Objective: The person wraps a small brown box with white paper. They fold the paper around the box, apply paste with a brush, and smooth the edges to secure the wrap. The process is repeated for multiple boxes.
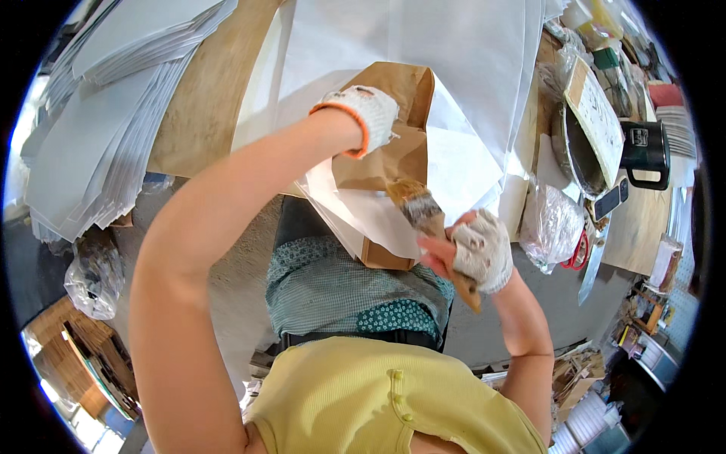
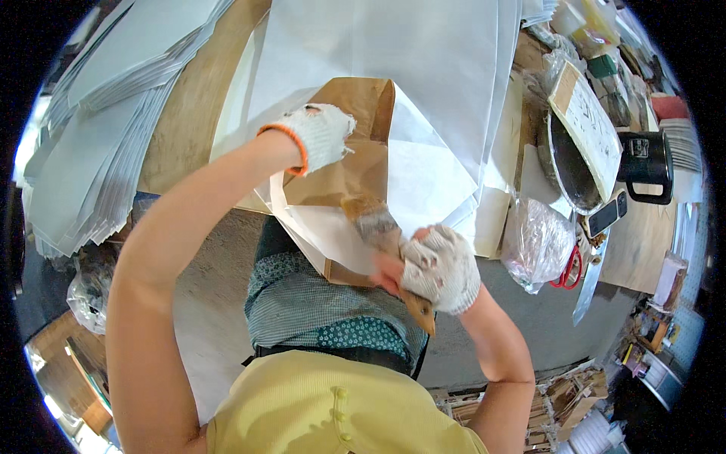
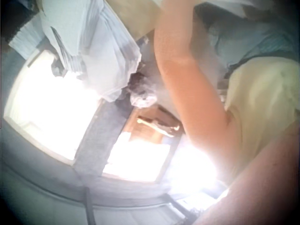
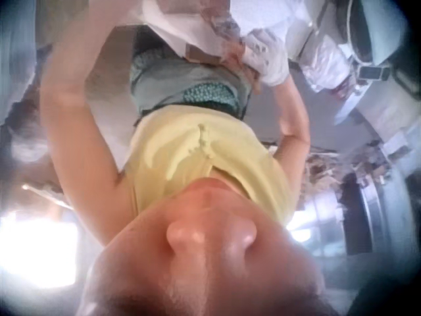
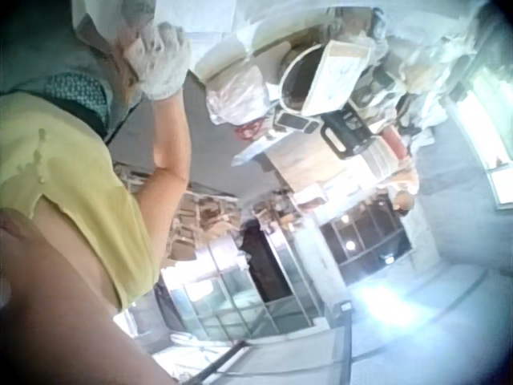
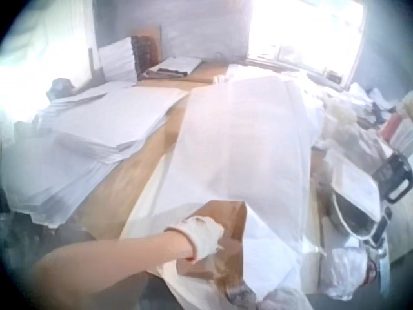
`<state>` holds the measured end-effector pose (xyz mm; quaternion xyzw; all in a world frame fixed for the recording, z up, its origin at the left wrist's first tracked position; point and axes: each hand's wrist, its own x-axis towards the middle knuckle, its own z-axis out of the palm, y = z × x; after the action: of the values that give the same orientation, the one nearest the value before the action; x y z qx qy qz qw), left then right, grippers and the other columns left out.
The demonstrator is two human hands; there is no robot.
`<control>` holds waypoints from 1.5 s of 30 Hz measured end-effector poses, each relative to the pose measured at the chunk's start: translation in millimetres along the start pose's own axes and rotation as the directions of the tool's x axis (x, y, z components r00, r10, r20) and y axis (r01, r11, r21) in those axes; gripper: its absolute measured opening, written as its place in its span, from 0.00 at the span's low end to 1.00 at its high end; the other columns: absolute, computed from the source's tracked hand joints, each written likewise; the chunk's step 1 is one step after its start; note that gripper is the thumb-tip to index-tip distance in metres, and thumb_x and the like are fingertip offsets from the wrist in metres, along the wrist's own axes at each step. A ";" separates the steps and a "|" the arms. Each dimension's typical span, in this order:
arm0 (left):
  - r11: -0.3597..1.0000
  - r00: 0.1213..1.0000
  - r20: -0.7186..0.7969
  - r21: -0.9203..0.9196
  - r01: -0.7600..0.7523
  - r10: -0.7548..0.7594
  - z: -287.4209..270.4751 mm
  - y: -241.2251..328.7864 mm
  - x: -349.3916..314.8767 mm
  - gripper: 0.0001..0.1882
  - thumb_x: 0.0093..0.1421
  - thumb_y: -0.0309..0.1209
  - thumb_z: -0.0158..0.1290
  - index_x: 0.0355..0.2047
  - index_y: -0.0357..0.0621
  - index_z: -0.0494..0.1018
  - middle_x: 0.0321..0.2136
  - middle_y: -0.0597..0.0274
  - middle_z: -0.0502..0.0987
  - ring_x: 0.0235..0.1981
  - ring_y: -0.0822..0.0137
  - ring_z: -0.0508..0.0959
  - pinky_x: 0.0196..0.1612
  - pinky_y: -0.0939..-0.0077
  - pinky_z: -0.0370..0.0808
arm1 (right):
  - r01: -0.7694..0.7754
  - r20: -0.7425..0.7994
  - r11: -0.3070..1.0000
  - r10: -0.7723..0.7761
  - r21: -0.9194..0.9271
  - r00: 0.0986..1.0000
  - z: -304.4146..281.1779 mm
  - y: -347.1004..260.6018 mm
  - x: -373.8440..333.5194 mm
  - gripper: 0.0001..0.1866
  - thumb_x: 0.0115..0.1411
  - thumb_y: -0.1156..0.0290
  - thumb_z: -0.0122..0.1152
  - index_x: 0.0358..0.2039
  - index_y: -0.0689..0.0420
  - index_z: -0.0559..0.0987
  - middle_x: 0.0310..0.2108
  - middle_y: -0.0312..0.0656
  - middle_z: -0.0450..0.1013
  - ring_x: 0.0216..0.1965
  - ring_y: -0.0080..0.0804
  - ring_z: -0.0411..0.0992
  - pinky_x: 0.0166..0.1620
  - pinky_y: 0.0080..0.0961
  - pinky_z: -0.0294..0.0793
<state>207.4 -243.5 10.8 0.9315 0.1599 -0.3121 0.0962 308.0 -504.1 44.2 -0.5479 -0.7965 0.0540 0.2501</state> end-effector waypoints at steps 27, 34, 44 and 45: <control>0.878 0.635 -0.772 -0.293 -0.379 0.016 5.9 3.4 -52.2 0.17 0.59 0.28 0.55 0.49 0.40 0.75 0.53 0.51 0.75 0.52 0.48 0.76 0.50 0.63 0.76 | -0.364 -0.216 0.914 0.325 -0.177 0.921 57.3 46.2 38.9 0.16 0.56 0.71 0.64 0.47 0.45 0.79 0.31 0.33 0.77 0.37 0.33 0.75 0.64 0.43 0.61; 0.932 0.534 -0.790 -0.362 -0.006 -0.303 112.4 25.6 -54.4 0.44 0.63 0.58 0.47 0.68 0.36 0.55 0.68 0.40 0.55 0.70 0.46 0.56 0.72 0.52 0.46 | -0.409 -0.133 0.507 0.735 0.758 0.664 80.8 59.6 35.5 0.21 0.69 0.51 0.48 0.50 0.54 0.76 0.33 0.38 0.79 0.42 0.30 0.75 0.69 0.42 0.52; 0.794 0.545 -0.755 -0.558 -0.243 -0.364 96.5 72.0 -37.3 0.51 0.59 0.48 0.57 0.70 0.32 0.44 0.70 0.36 0.47 0.72 0.41 0.48 0.72 0.50 0.44 | -0.083 -0.312 0.396 0.821 0.914 0.479 119.7 50.6 50.6 0.26 0.72 0.55 0.40 0.62 0.59 0.65 0.40 0.50 0.76 0.42 0.33 0.72 0.53 0.34 0.69; 0.779 0.554 -0.751 -0.568 -0.265 -0.359 103.1 79.1 -42.3 0.51 0.59 0.47 0.58 0.70 0.32 0.44 0.70 0.36 0.47 0.72 0.40 0.47 0.72 0.49 0.43 | -0.115 -0.334 0.448 0.792 0.887 0.511 117.5 41.9 49.8 0.27 0.72 0.53 0.40 0.63 0.58 0.63 0.39 0.49 0.76 0.41 0.32 0.72 0.52 0.33 0.69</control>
<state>147.1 -355.8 -38.2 0.8717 0.3061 0.2341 0.3028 276.0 -420.6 -56.1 -0.5662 -0.3153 0.2440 0.7214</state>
